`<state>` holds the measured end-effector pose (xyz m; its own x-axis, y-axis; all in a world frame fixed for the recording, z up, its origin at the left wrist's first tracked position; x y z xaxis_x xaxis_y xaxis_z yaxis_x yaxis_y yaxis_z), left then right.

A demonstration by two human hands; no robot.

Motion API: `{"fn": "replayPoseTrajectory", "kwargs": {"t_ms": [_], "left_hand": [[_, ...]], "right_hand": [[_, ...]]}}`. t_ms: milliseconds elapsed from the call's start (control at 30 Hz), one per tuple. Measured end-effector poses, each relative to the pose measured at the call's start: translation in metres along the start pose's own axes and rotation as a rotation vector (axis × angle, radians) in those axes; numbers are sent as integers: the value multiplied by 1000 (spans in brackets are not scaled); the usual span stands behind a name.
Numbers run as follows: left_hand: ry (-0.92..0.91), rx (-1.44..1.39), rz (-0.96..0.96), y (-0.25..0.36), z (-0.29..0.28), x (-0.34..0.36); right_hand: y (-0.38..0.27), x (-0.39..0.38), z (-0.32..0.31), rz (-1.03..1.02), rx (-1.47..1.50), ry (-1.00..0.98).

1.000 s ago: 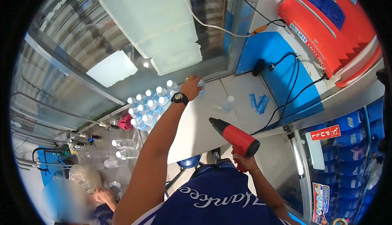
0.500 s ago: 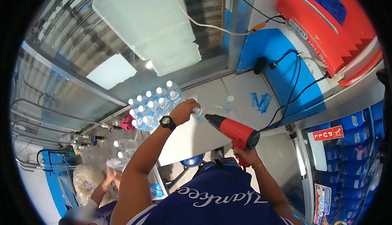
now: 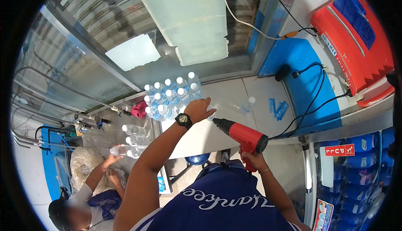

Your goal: The person applies blue labels to clear plastic bottles and uses a red heat gun to shrink-wrap the labels. Another person fills bottles with water in the background. The labeled bottles are placed on a metal table.

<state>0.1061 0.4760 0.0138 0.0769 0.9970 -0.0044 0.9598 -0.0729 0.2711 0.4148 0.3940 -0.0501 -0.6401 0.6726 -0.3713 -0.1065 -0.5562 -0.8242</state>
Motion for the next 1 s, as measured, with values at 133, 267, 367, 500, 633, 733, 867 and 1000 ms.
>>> {"fn": "replayPoseTrajectory", "kwargs": {"t_ms": [133,267,367,500,633,733,867,1000], "left_hand": [[20,-45,-50,-1,4,-11],[26,-92,-192,-28,5,-33],[134,-132,-332,-77,-9,-56],[118,-1,-426,-130,-21,-72],[104,111,-499,-143,-44,-78],[72,272,-449,-109,-57,-74],[190,163,-372,-41,-62,-38],[227,-169,35,63,-23,46]], "right_hand": [[-1,-4,0,3,-8,-24],[3,-7,-6,28,-47,1],[3,-7,-9,19,-51,-9],[6,-7,-8,22,-33,-10],[7,-12,-8,-11,-16,-6],[8,-25,-17,-14,-41,12],[6,-55,-41,-54,17,125],[-2,-86,-67,-77,66,274]]}}
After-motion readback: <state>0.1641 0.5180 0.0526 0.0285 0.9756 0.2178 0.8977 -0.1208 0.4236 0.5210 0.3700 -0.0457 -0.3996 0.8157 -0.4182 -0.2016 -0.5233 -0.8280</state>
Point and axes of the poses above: each hand's wrist, its own x-axis towards the middle knuckle, its own z-axis out of the palm, y = z × x, the point moved 8 cm from there along x, towards the middle knuckle, and after that the axes turned 6 degrees about x, right-handed, at the moved point
